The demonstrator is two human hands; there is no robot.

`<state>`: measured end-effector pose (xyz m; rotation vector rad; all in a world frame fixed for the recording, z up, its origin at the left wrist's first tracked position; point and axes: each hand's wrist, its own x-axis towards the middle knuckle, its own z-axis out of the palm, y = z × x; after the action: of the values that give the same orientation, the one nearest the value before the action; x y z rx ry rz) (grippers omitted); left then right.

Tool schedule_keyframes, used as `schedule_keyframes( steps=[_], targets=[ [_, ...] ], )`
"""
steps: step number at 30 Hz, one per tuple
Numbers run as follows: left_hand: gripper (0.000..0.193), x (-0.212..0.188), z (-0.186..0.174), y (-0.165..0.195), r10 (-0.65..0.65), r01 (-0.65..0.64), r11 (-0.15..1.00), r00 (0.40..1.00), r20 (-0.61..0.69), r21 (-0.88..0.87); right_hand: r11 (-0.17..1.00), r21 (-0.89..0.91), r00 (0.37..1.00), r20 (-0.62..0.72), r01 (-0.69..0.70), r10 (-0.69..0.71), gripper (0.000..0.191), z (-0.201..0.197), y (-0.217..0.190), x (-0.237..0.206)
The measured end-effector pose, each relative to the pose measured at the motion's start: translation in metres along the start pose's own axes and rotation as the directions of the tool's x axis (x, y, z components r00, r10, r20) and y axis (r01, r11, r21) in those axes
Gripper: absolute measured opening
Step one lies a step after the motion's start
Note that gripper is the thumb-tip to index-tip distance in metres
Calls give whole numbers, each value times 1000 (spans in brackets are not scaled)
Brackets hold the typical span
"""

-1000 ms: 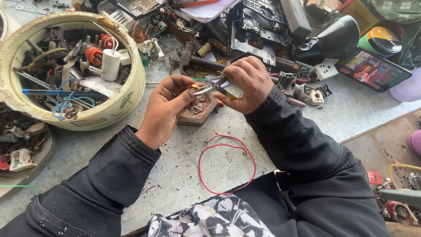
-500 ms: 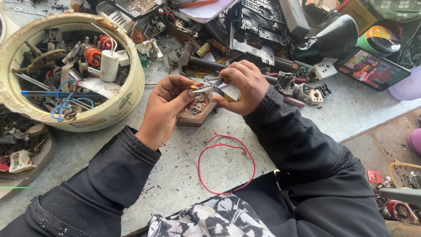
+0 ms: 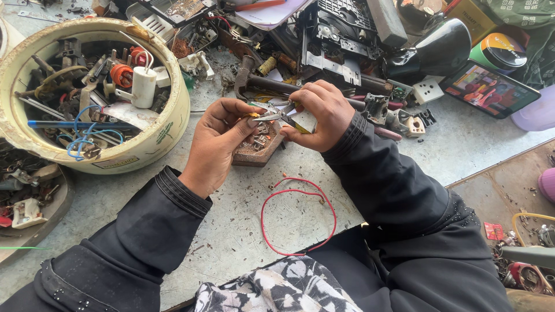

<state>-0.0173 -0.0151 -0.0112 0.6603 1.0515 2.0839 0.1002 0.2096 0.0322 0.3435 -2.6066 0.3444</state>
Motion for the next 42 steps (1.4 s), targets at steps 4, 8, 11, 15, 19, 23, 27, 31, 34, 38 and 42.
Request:
schedule_keyframes(
  steps=[4, 8, 11, 15, 19, 23, 27, 31, 34, 38, 42],
  targets=[
    [15, 0, 0, 0, 6, -6, 1000, 1000, 13, 1, 1000, 2, 1000, 13, -1, 1, 58, -1, 0, 0],
    [15, 0, -1, 0, 1, -1, 1000, 1000, 8, 4, 999, 36, 999, 34, -24, 22, 56, -1, -1, 0],
    [15, 0, -2, 0, 1, -1, 1000, 1000, 9, -3, 999, 32, 1000, 18, -19, 18, 55, -1, -2, 0],
    [16, 0, -2, 0, 4, -4, 1000, 1000, 5, 10, 1000, -24, 1000, 1, -7, 7, 52, -2, -2, 0],
    [16, 0, -2, 0, 0, 0, 1000, 1000, -2, 23, 994, -102, 998, -46, 40, -45, 49, 0, -1, -2],
    [16, 0, -3, -1, -14, 14, 1000, 999, -30, 26, 988, -146, 994, -92, 41, -54, 51, 5, 0, -4],
    [15, 0, -2, -1, -7, 7, 1000, 1000, -22, 18, 990, -134, 992, -104, 52, -67, 51, 8, -1, -3],
    [15, -1, 0, -1, 47, -47, 998, 999, -1, 46, 999, -39, 999, -47, -30, 28, 52, 6, -5, -2],
    [14, -2, 1, -1, 80, -81, 994, 997, 10, 75, 999, -25, 998, -54, -34, 32, 53, 3, -7, -1],
    [13, -2, 0, -2, 93, -95, 993, 995, 27, 64, 999, 11, 999, 6, -45, 45, 51, 0, -7, 1],
    [13, -3, 1, -1, 86, -88, 992, 996, 25, 91, 1000, 2, 1000, 16, -22, 22, 51, -2, -7, 2]
  ],
)
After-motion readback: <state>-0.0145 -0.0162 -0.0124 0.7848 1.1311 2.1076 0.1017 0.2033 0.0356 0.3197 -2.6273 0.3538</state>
